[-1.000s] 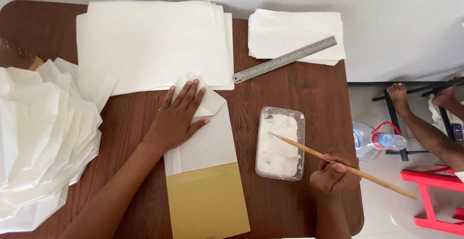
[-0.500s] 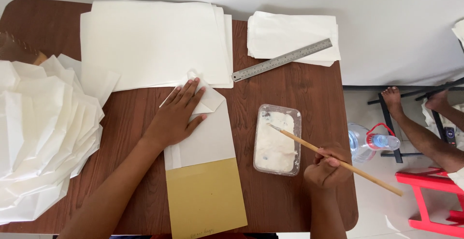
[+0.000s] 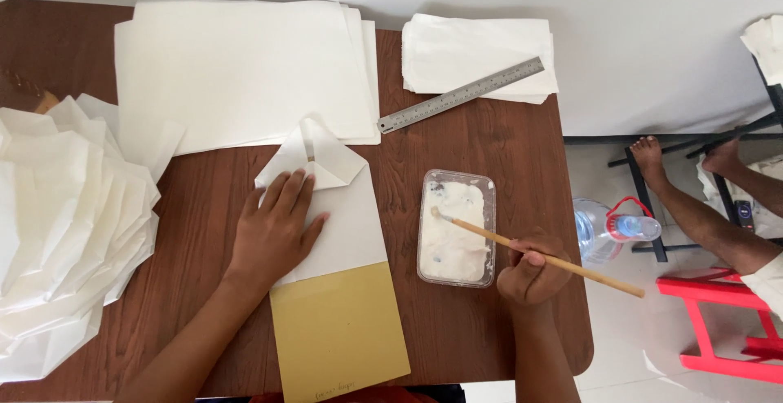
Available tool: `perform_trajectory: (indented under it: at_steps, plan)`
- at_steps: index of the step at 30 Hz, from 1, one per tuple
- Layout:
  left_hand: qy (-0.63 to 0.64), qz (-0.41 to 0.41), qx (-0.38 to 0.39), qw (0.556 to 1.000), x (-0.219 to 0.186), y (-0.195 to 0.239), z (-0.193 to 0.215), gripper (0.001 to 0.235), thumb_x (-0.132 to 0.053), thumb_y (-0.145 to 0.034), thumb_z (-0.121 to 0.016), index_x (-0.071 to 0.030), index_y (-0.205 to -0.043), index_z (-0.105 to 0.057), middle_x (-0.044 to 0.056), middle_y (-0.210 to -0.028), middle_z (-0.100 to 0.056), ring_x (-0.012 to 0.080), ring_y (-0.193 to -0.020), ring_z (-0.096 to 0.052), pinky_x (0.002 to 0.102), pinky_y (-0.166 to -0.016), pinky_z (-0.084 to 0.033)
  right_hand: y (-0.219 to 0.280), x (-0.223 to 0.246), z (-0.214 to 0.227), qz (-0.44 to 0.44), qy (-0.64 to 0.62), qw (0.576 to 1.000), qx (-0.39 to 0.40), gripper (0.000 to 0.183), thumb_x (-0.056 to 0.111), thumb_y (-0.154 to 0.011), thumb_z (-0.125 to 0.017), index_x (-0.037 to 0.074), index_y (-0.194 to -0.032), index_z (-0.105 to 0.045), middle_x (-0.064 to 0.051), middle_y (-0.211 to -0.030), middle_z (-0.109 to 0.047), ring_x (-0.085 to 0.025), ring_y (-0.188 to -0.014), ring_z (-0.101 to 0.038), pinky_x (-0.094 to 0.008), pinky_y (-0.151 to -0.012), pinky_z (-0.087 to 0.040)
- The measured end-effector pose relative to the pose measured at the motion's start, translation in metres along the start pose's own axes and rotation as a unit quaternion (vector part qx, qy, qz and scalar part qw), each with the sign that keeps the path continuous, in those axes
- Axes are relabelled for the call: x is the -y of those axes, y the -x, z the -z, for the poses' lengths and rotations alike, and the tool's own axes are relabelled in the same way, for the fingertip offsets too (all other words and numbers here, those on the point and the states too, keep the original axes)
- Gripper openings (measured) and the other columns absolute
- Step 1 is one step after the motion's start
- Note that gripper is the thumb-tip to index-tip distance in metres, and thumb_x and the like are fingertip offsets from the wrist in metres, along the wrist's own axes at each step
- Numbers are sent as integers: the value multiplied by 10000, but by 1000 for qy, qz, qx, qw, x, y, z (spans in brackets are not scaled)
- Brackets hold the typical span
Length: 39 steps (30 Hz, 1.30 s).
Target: Folding and gluing the bottom of paper bags to complete their assembly.
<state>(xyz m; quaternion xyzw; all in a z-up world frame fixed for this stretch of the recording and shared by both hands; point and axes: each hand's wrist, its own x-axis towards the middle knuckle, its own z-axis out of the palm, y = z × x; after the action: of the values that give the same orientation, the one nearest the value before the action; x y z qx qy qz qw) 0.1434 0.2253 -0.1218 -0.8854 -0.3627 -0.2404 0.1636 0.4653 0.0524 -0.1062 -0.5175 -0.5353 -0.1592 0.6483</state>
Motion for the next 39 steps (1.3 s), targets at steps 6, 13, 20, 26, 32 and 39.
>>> perform_trajectory:
  at_steps: [6,13,20,26,32,39]
  plan:
    - [68,-35,98,992,12,16,9,569,-452,-1002,-531,-73,-1421,-603,130,-1488,-573,305,-1394,-543,471,-1100,-478,8,2,5,-93,-41,988,-117,500,406,-1111,-395,58,-769,-503,-2,-531,-394,-63,-401,-332,-171,-336,-279]
    - [130,-14,74,989,14,22,4,558,-428,-978,-582,-67,-1402,-614,128,-1398,-589,313,-1344,-554,495,-1095,-470,-46,54,-46,-157,-50,980,-109,371,395,-1144,-407,105,-921,-463,7,-597,-430,-51,-424,-390,-162,-378,-315]
    - [183,-10,38,982,16,25,4,511,-389,-936,-666,-48,-1318,-657,136,-1324,-612,322,-1281,-586,506,-1099,-461,-49,67,-147,-4,-87,993,75,409,323,-1039,-549,-32,-842,-598,-70,-451,-544,-139,-299,-496,-212,-375,-436]
    - [196,-5,38,980,17,24,7,472,-372,-943,-683,-25,-1263,-675,160,-1290,-608,333,-1270,-580,511,-1100,-451,-29,23,-178,124,-167,952,223,234,170,-943,-702,-37,-835,-700,-100,-586,-687,-231,-423,-621,-289,-468,-547]
    - [215,5,78,974,15,25,2,477,-383,-963,-653,-28,-1282,-659,166,-1312,-593,339,-1292,-560,527,-1116,-423,-37,38,-183,154,-98,936,302,200,206,-959,-658,32,-886,-725,-56,-654,-711,-239,-493,-680,-304,-505,-576]
    - [232,6,96,968,18,23,9,452,-357,-978,-650,-22,-1281,-655,180,-1328,-587,346,-1307,-546,533,-1130,-398,-49,45,-189,13,-41,976,215,301,205,-1065,-507,38,-853,-642,-67,-535,-668,-173,-348,-583,-267,-391,-491]
